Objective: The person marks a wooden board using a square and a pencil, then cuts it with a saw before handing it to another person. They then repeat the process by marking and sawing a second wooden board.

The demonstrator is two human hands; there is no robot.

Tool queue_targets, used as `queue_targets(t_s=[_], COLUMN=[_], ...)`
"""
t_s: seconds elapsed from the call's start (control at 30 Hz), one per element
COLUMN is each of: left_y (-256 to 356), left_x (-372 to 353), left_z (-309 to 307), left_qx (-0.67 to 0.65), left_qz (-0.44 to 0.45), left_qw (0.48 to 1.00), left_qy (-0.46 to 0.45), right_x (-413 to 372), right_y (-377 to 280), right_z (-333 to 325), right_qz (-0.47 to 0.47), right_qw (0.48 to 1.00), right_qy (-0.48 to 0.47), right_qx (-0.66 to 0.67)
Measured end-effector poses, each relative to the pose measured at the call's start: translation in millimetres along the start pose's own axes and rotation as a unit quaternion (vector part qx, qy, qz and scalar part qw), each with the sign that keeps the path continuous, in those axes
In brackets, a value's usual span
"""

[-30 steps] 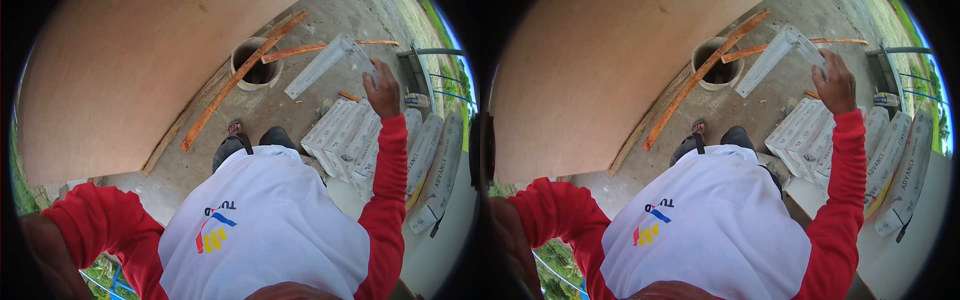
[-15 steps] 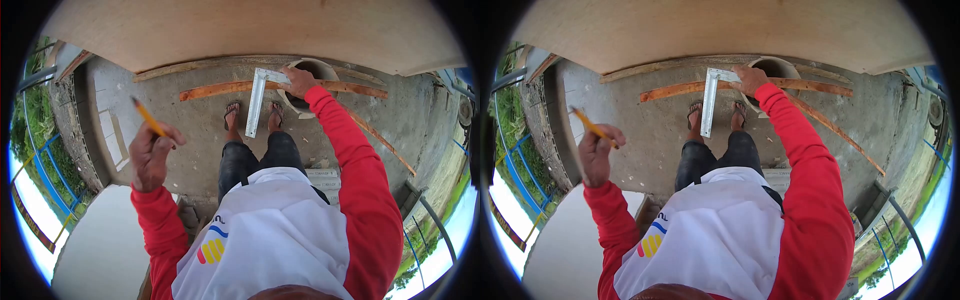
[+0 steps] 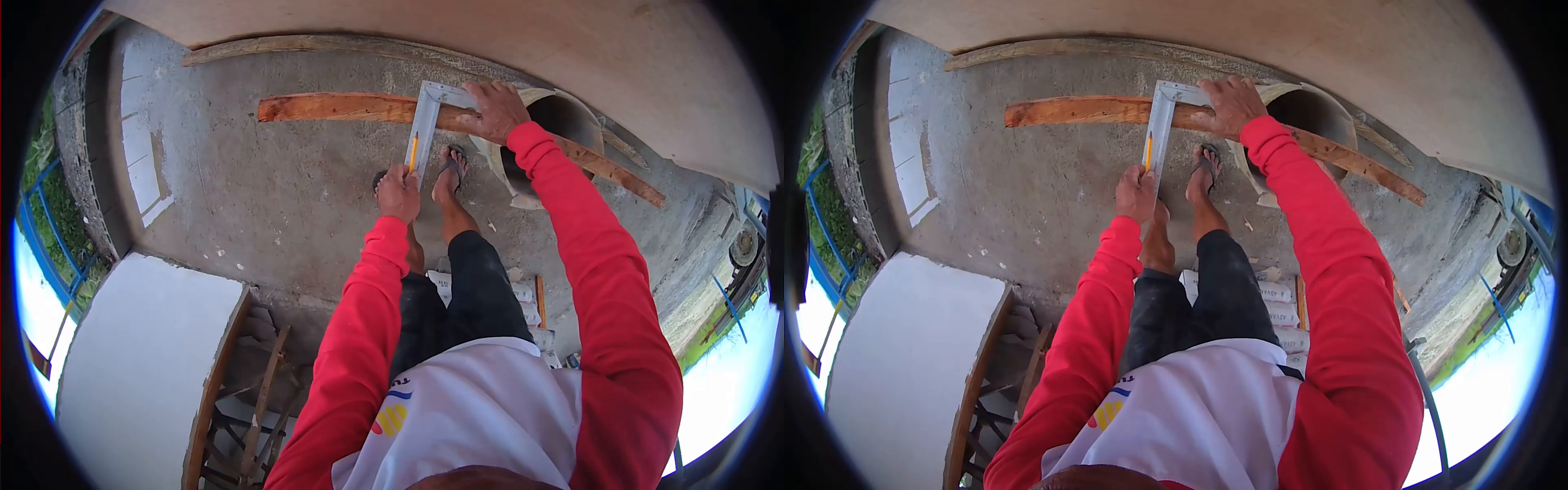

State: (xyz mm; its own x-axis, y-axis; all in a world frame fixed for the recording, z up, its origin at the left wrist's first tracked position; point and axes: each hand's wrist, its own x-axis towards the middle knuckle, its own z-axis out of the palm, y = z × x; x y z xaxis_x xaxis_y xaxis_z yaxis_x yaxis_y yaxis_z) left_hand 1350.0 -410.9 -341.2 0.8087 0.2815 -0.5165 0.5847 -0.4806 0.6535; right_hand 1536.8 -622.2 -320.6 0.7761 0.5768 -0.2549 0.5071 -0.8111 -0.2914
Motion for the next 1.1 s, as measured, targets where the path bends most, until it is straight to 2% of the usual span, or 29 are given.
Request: queue_targets(t_s=[0.03, 0.2, 0.27, 0.37, 0.47, 0.57, 0.77, 0.83, 1.1], left_y=[-6, -23, -16, -1, 27, 34, 53, 56, 77], left_x=[-1, -3, -2, -1, 8, 20, 29, 30, 43], left_z=[3, 8, -5, -27, -52, -54, -56, -58, -58], left_qx=[0.002, 0.002, 0.010, 0.022, 0.039, 0.087, 0.099, 0.105, 0.124], left_qz=[-0.002, 0.006, 0.003, 0.060, -0.005, 0.044, 0.016, 0.030, 0.088], left_qw=[1.000, 1.000, 0.998, 0.998, 0.999, 0.995, 0.994, 0.993, 0.988], left_qy=[-0.003, -0.028, -0.055, 0.008, -0.030, -0.014, -0.052, -0.053, -0.033], right_x=[2, 5, 7, 4, 3, 3, 3, 4, 5], right_y=[-10, -33, -31, -30, -31, -32, -33, -32, -34], right_z=[0, 24, 30, 33, 36, 35, 35, 36, 34], right_qz=[0.010, 0.021, 0.025, 0.017, 0.012, 0.013, 0.012, 0.002, 0.021], right_qw=[0.999, 1.000, 1.000, 0.999, 0.998, 0.998, 0.998, 0.997, 0.999], right_qy=[-0.031, -0.004, 0.013, 0.045, 0.059, 0.060, 0.061, 0.077, 0.038], right_qx=[-0.006, -0.007, 0.001, 0.009, 0.004, -0.007, -0.009, -0.005, -0.015])
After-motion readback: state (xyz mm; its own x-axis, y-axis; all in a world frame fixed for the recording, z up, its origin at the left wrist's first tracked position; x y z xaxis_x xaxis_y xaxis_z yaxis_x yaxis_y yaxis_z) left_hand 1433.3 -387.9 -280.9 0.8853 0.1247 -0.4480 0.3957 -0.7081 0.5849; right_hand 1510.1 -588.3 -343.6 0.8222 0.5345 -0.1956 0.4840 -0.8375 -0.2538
